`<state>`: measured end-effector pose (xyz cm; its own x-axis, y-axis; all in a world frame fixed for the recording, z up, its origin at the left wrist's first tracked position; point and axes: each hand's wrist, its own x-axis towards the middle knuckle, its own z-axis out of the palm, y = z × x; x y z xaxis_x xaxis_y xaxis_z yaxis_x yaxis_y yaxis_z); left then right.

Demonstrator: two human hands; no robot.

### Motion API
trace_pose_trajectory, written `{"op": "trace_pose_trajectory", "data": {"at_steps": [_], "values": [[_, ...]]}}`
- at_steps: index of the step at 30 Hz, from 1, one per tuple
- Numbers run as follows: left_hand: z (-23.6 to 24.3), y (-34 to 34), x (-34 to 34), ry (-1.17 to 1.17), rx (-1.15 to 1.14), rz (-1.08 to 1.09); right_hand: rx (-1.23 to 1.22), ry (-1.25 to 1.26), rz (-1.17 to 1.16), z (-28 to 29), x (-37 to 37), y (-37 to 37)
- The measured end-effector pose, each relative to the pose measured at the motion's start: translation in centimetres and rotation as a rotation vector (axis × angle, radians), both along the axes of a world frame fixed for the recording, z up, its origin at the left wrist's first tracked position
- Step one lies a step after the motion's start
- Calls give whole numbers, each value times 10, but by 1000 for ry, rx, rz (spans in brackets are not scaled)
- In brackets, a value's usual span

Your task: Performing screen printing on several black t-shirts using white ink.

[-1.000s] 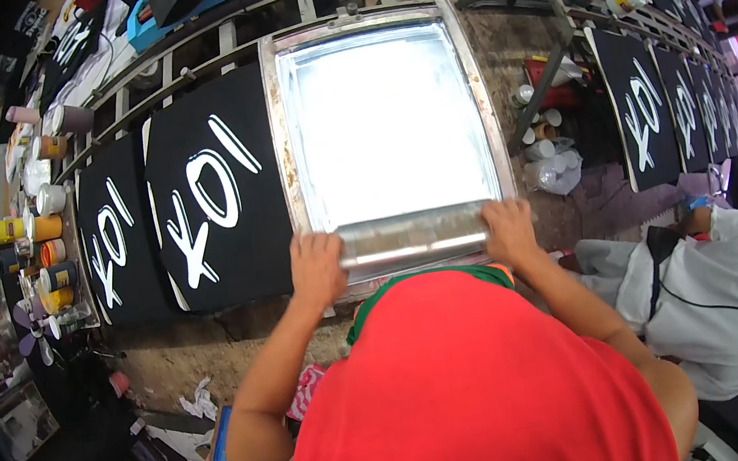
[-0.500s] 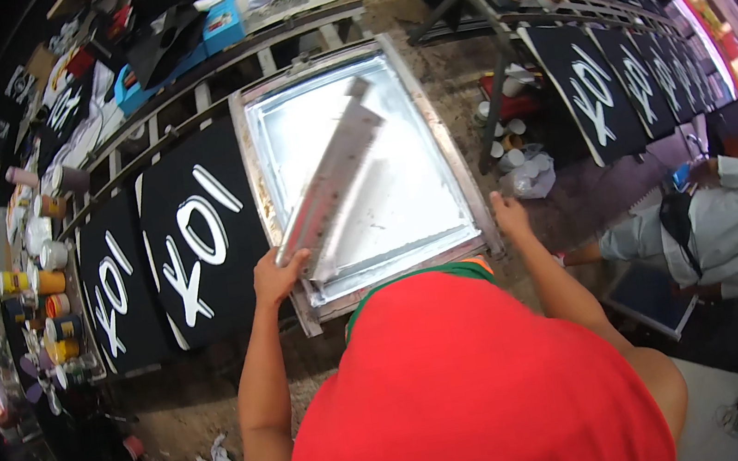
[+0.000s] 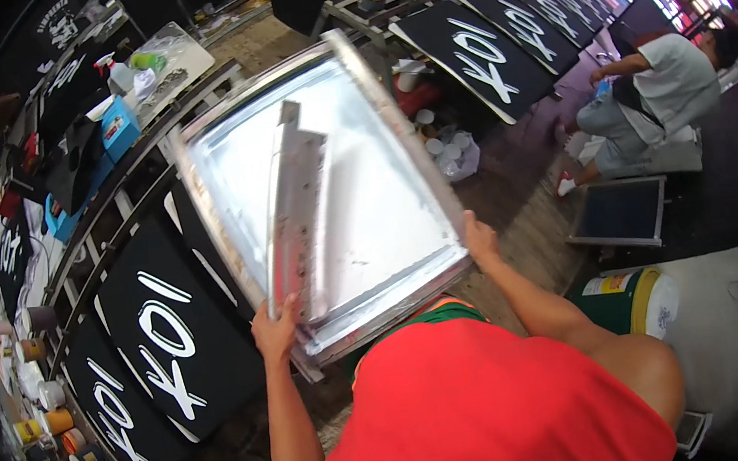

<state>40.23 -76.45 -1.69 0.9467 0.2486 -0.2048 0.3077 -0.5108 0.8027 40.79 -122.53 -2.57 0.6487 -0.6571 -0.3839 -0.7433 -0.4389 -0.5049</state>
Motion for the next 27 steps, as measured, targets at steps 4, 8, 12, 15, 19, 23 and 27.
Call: {"op": "trace_pose_trajectory", "data": {"at_steps": [4,8,12,15,19,23,27], "values": [[19,-99,38,23,-17,-244,-52,-96,-260,28,-69,-83],[32,-191,58,100,88,-438,-49,-18,-547,29,-144,-158],[60,-297,67,112,38,-667,102,-440,-920,-27,-258,-251],[48,-375,50,115,10,-715,93,-457,-867,-12,-301,-267],[44,-480,30,75,-28,-794,83,-418,-973,17,-337,-329],[57,-559,19,104,-60,-780,119,-402,-987,18,-335,-396],[68,-607,27,147,-67,-760,150,-414,-968,16,-317,-452]]}}
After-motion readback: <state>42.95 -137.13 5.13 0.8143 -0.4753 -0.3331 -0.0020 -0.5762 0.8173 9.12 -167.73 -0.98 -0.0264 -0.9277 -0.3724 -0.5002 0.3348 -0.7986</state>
